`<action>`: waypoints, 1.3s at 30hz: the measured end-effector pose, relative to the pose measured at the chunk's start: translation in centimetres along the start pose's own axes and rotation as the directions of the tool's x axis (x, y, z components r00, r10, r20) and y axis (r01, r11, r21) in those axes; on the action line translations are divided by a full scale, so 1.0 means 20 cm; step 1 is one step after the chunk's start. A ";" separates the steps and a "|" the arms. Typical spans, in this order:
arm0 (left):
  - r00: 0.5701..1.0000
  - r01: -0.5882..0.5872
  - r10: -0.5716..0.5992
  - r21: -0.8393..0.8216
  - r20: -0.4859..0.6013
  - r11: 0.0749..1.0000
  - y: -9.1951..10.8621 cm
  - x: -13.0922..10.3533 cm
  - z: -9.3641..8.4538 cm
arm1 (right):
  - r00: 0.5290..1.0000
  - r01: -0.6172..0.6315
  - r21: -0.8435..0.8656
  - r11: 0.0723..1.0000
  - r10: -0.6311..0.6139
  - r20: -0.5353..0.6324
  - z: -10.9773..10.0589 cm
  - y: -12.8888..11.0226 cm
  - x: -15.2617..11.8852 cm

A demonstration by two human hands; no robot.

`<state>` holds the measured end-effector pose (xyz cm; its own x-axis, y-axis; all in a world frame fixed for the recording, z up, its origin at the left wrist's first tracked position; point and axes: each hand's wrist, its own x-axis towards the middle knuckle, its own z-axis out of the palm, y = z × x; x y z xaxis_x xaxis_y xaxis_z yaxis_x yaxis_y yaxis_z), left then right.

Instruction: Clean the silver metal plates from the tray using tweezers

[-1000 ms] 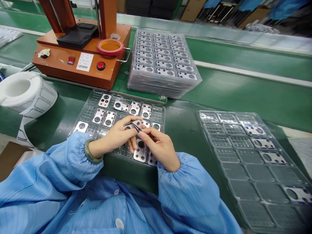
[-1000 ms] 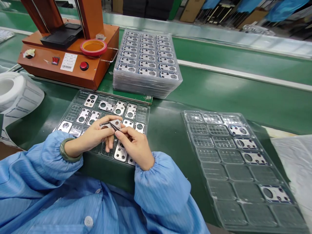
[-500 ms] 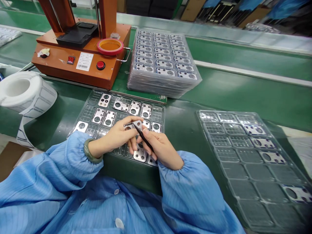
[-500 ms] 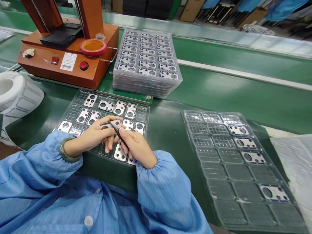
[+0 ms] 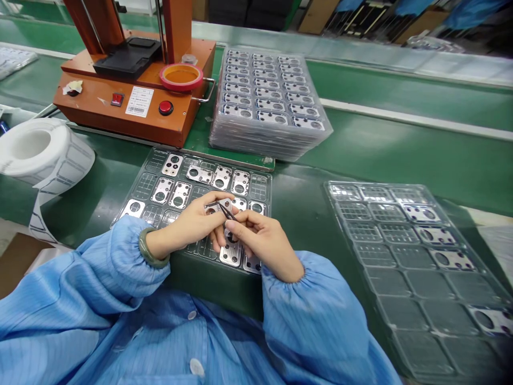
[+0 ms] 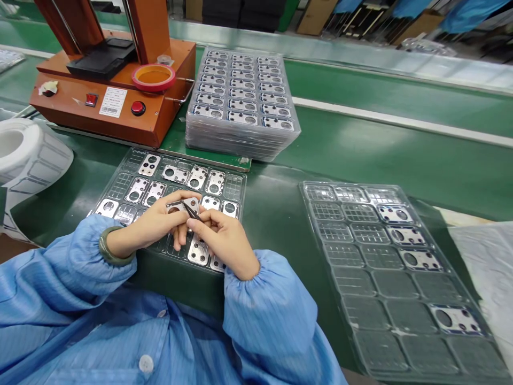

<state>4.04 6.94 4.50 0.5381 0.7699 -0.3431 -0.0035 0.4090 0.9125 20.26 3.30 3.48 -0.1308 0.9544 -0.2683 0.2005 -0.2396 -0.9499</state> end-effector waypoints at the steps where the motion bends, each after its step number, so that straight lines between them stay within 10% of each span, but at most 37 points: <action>1: 1.000 -0.003 0.003 0.000 0.002 1.000 0.00 0.00 0.00 | 1.000 0.015 -0.022 1.000 -0.015 -0.001 0.00 0.00 0.00; 31: 1.000 -0.002 0.001 -0.015 -0.018 1.000 0.00 0.01 -0.01 | 0.977 -0.089 0.055 0.995 0.076 0.201 0.00 0.02 0.02; 39: 0.999 -0.017 0.016 -0.015 -0.037 1.000 0.00 0.00 -0.01 | 0.996 0.090 -0.326 0.941 -0.093 0.005 -0.02 0.01 0.02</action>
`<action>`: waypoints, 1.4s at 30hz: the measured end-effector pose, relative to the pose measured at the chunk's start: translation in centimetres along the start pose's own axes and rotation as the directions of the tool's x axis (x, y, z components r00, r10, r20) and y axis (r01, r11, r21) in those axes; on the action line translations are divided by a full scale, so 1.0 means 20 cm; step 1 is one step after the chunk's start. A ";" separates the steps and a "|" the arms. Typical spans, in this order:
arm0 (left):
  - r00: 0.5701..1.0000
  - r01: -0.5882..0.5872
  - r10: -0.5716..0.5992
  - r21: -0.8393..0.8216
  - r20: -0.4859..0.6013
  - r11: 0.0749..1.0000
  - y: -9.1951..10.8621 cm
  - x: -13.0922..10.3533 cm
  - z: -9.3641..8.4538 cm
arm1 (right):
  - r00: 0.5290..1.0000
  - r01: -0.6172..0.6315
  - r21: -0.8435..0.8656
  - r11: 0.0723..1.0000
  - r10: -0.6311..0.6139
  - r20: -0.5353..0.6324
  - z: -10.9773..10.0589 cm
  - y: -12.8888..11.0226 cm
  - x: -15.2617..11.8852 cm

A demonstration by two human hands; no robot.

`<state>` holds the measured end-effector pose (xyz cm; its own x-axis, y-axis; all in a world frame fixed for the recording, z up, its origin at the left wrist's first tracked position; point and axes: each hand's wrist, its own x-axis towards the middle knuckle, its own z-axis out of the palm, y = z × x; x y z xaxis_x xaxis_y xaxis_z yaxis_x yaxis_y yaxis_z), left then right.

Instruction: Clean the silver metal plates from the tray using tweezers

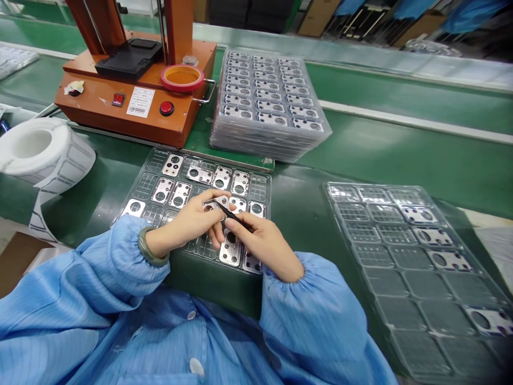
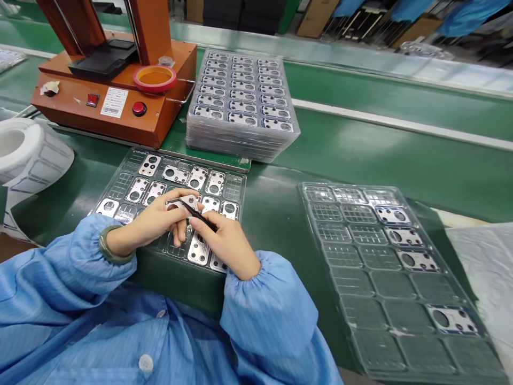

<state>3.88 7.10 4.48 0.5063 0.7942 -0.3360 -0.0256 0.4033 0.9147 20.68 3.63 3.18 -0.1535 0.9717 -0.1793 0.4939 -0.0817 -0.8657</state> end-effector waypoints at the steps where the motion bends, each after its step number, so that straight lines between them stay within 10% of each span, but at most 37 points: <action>1: 1.000 -0.008 0.008 -0.003 -0.011 1.000 0.00 0.00 0.00 | 1.000 0.007 -0.019 1.000 -0.007 0.003 0.00 0.00 0.00; 21: 0.989 -0.103 0.109 -0.072 0.095 0.992 0.00 -0.01 -0.01 | 0.909 -0.228 0.462 0.857 0.017 0.416 -0.02 0.00 -0.01; 31: 0.995 -0.094 0.096 -0.090 0.017 0.992 -0.01 0.00 -0.01 | 0.998 0.036 0.276 0.961 -0.018 -0.068 0.02 0.02 0.01; 42: 0.996 -0.071 0.076 -0.112 0.043 0.991 -0.01 0.00 -0.02 | 0.999 0.022 0.239 0.971 -0.013 -0.038 0.03 0.00 -0.01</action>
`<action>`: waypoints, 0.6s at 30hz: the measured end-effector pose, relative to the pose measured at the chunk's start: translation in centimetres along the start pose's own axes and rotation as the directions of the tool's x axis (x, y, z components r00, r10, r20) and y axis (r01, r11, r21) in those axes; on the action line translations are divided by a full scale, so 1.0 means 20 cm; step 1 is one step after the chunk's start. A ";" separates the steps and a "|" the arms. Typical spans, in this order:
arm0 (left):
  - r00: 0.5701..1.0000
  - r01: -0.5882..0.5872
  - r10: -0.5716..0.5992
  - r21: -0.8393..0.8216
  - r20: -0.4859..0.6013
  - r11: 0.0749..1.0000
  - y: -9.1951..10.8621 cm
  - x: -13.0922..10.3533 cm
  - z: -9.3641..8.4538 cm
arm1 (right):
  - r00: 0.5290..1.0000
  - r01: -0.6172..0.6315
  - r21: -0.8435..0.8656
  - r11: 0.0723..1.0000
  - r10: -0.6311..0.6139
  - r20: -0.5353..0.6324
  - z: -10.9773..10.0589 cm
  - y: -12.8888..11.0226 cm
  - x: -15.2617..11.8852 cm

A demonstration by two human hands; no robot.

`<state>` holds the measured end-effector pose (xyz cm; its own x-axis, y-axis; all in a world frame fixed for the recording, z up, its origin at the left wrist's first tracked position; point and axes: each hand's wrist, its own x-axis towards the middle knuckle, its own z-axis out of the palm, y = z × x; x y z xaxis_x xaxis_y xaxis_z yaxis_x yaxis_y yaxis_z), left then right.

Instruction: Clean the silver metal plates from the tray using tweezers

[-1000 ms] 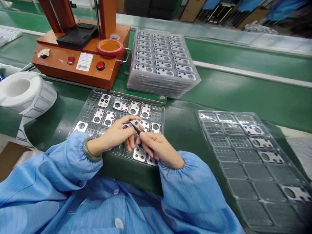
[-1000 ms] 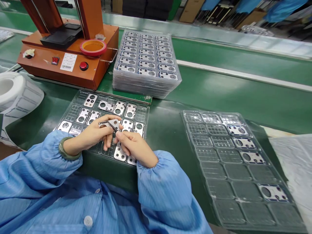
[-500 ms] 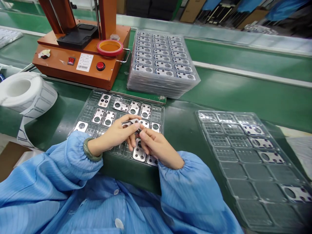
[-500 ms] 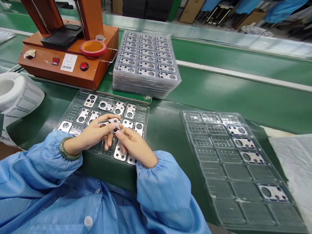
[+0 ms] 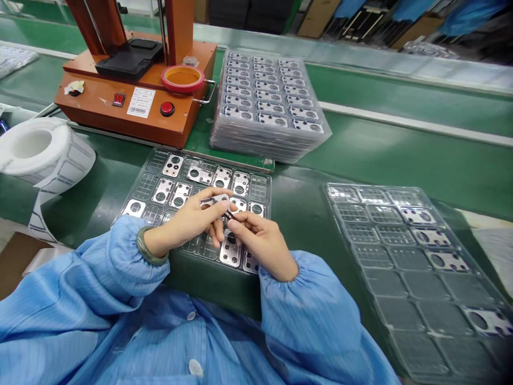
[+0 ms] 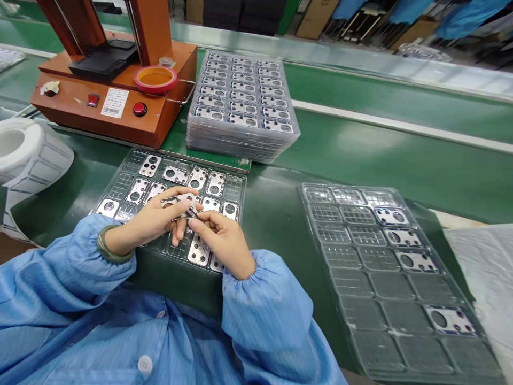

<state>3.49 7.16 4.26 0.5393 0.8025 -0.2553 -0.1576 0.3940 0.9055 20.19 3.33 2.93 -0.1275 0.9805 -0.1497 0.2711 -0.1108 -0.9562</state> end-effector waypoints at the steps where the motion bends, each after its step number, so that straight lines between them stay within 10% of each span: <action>1: 1.000 -0.002 0.002 -0.008 -0.004 1.000 0.00 0.00 0.00 | 1.000 -0.002 -0.015 1.000 0.003 0.019 0.00 0.00 0.00; 11: 1.000 -0.003 0.003 -0.034 -0.006 0.999 0.00 0.01 0.01 | 0.965 -0.112 0.100 0.989 0.084 0.248 0.00 0.02 0.01; 18: 0.997 0.032 -0.033 -0.004 -0.066 0.999 0.00 0.01 0.02 | 0.980 -0.119 0.066 0.991 0.106 0.170 0.01 0.00 0.01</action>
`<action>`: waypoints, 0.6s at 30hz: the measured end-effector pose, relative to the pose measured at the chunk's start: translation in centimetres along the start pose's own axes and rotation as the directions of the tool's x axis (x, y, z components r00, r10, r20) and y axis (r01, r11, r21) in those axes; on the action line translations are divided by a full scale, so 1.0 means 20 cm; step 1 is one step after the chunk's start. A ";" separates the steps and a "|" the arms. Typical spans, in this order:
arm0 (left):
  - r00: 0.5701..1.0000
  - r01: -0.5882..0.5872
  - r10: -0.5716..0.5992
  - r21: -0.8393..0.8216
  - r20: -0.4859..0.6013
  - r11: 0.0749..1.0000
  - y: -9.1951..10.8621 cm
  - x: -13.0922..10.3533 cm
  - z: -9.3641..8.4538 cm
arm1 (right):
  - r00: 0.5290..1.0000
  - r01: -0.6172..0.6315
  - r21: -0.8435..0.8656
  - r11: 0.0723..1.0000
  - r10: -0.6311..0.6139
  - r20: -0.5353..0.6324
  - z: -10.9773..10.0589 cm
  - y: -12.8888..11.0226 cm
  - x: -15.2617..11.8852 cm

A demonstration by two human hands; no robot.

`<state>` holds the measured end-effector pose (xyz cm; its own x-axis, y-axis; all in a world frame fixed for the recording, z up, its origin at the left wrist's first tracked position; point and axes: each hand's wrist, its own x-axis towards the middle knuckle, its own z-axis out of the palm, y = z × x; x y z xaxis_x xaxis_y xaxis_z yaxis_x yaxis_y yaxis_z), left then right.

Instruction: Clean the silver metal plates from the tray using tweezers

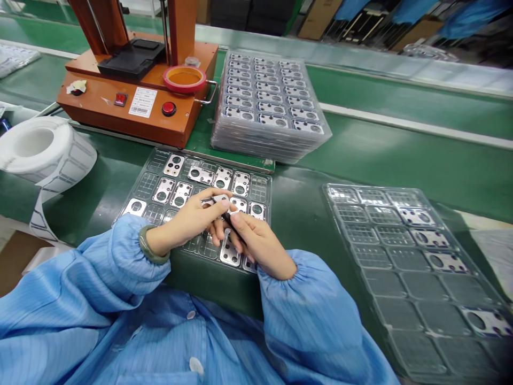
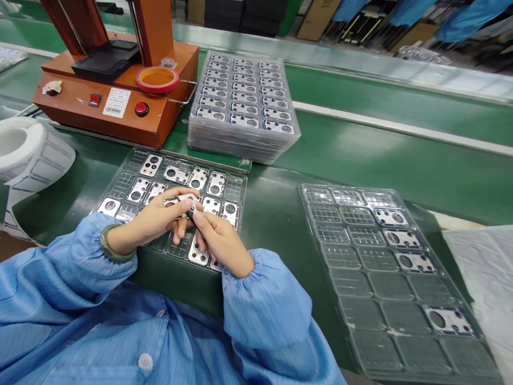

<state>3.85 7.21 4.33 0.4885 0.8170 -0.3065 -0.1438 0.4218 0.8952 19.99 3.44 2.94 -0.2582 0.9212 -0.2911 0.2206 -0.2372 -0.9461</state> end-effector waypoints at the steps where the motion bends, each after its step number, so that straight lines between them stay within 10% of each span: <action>1: 1.000 0.004 -0.004 0.010 -0.008 1.000 0.00 0.00 0.00 | 0.999 0.011 -0.003 1.000 -0.011 -0.036 0.00 0.00 0.00; 7: 1.000 -0.003 0.003 0.010 -0.023 1.000 0.00 0.00 0.01 | 0.970 0.111 -0.082 0.990 -0.126 -0.209 0.01 0.02 0.01; 18: 0.999 -0.039 0.039 0.019 0.037 0.999 0.00 0.00 0.00 | 0.990 0.118 -0.089 0.989 -0.124 -0.073 0.00 0.01 0.00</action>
<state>3.90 7.17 4.28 0.5138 0.8177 -0.2597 -0.1462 0.3817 0.9126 20.08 3.29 2.68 -0.2146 0.9635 -0.1602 0.2713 -0.0988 -0.9574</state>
